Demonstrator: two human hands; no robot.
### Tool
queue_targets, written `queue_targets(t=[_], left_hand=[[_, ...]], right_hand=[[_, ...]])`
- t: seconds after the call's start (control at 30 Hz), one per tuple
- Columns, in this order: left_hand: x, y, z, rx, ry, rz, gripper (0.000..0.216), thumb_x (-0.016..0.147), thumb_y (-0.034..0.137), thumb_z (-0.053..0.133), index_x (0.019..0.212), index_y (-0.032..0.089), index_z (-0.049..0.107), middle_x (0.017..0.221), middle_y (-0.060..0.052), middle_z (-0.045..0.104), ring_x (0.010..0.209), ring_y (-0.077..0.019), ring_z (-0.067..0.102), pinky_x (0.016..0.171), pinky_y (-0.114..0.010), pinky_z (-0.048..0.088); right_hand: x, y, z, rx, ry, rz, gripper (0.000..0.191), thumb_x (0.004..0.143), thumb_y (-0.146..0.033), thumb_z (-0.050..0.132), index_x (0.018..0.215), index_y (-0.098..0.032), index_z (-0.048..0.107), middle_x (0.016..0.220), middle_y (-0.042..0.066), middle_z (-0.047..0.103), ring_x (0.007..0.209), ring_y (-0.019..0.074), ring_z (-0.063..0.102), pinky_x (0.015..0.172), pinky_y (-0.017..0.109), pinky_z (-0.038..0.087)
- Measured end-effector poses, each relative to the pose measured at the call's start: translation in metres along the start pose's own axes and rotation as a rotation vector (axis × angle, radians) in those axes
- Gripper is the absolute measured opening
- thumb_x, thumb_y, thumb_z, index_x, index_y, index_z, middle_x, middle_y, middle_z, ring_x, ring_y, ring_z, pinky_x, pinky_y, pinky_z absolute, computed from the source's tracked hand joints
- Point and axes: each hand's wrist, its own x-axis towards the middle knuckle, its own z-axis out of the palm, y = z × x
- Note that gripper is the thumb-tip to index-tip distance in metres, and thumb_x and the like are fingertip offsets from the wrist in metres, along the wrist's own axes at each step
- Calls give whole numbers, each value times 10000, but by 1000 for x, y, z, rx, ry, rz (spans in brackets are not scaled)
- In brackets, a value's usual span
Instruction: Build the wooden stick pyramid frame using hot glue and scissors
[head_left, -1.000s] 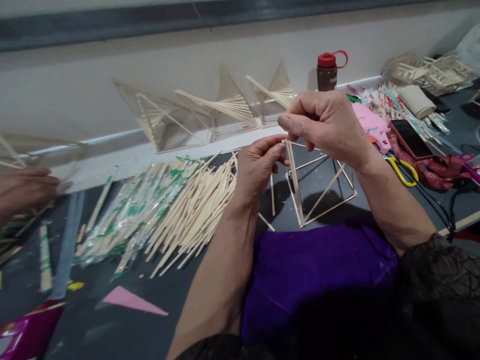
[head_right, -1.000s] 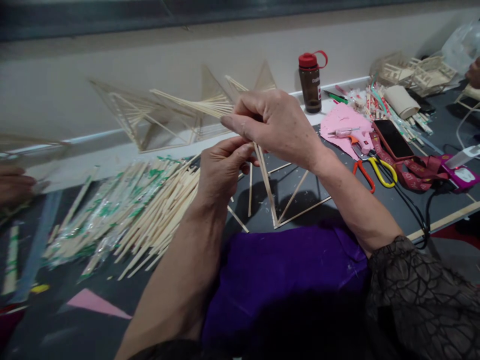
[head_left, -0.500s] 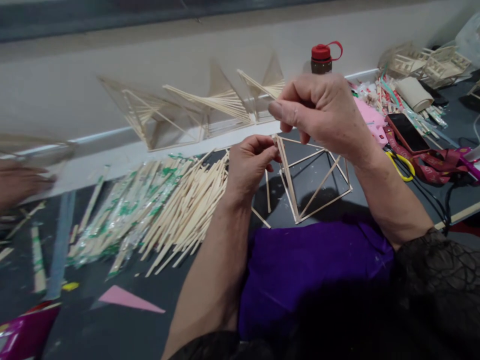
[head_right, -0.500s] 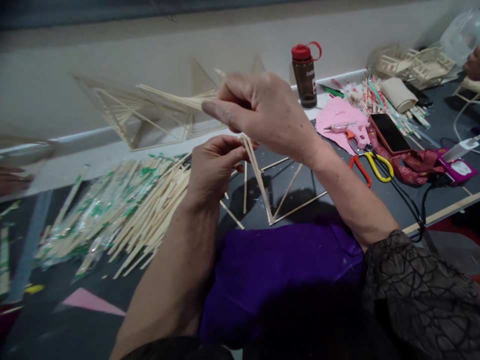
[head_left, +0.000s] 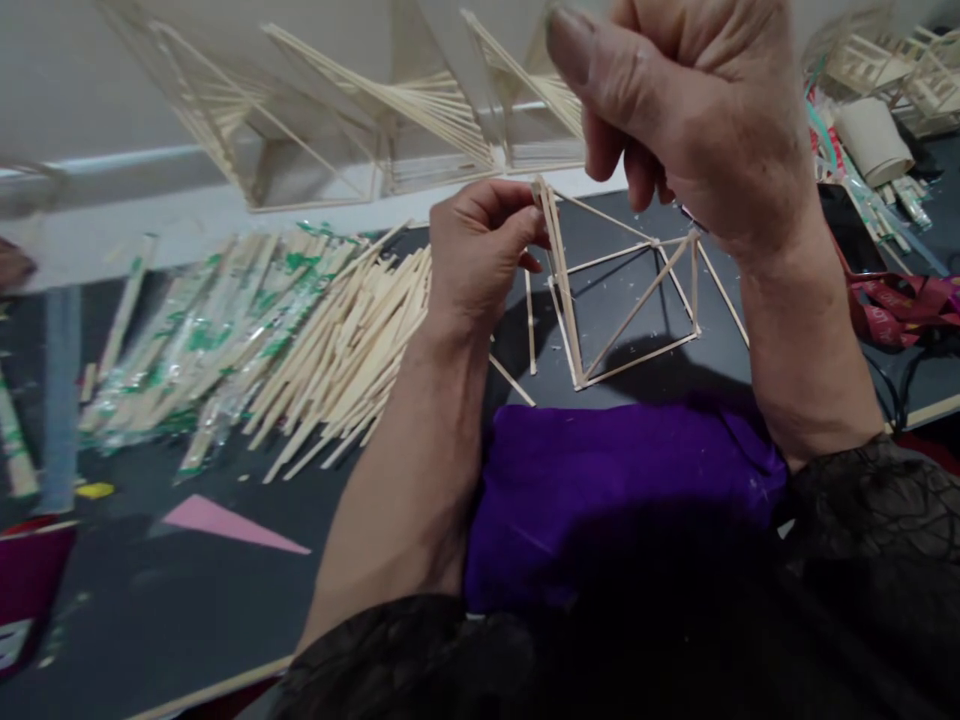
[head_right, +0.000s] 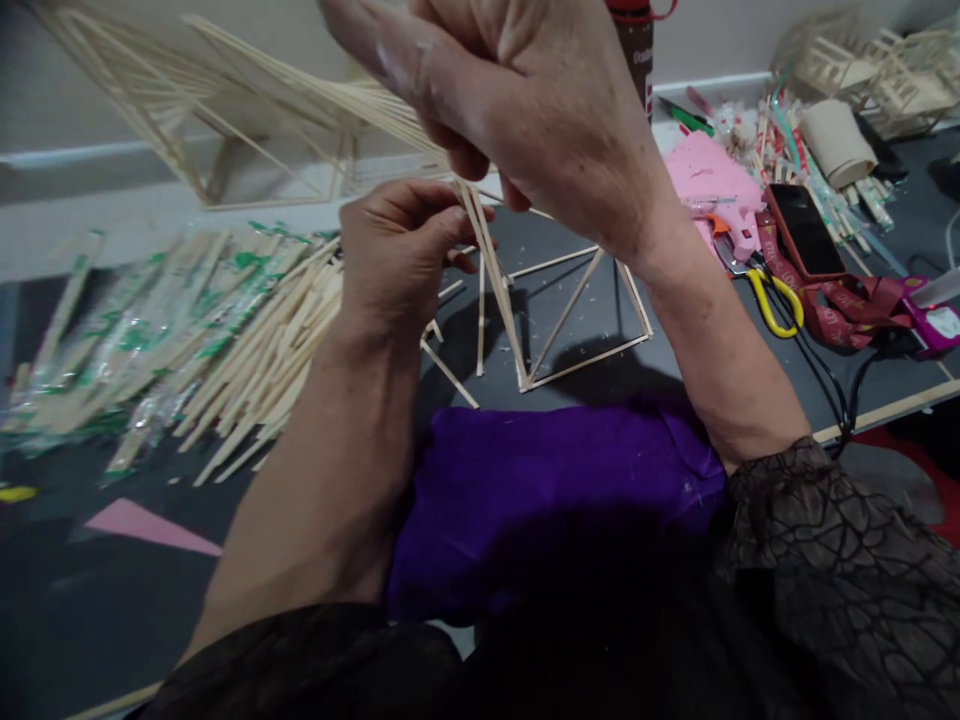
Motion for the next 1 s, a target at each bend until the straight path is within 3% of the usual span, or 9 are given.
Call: queue_targets(t=[0.2,0.37,0.5,0.67,0.87,1.0], left_hand=[[-2,5,-1,21,-11,-55,123,767,162,704,890,164,697,729,37,695,619,-87,630,428,-167,438],[-6,9,-2,-36,-4,-66,242,704,235,807,911,179,693,809,33,714,589,-85,609,403,-192,415],[-12,9,-9,-19,38,-125,237,656,265,808,867,232,705,813,42,732,595,-100,619,400,-205,416],[-23,19,-14,41,51,-206,193,681,160,726,870,198,723,850,-3,741,563,-98,625,398,-206,410],[-34,26,-10,21,63,-189,211,699,164,740,908,177,710,915,-33,731,720,-124,645,453,-179,452],[-40,21,-9,-14,98,-188,320,684,217,799,982,188,688,965,-26,710,793,-128,620,516,-179,504]], right_hand=[[2,7,-4,-3,-19,-11,226,916,-169,614,691,-154,614,628,-72,609,463,19,463,458,172,377],[3,12,-10,24,-14,-86,113,844,-88,596,744,-133,621,647,-96,590,460,8,452,484,156,384],[5,6,-15,91,67,-41,258,924,-114,581,672,-155,546,601,-65,590,436,26,444,424,172,374],[5,-2,-17,25,174,9,422,1015,-263,535,607,-175,470,551,-64,539,408,13,399,381,159,336],[4,-10,-20,29,74,74,363,1020,-237,508,664,-181,462,601,-68,558,444,8,437,412,121,371],[12,-32,-19,-84,-45,186,346,1014,-292,485,683,-191,499,671,-64,579,632,28,623,536,85,466]])
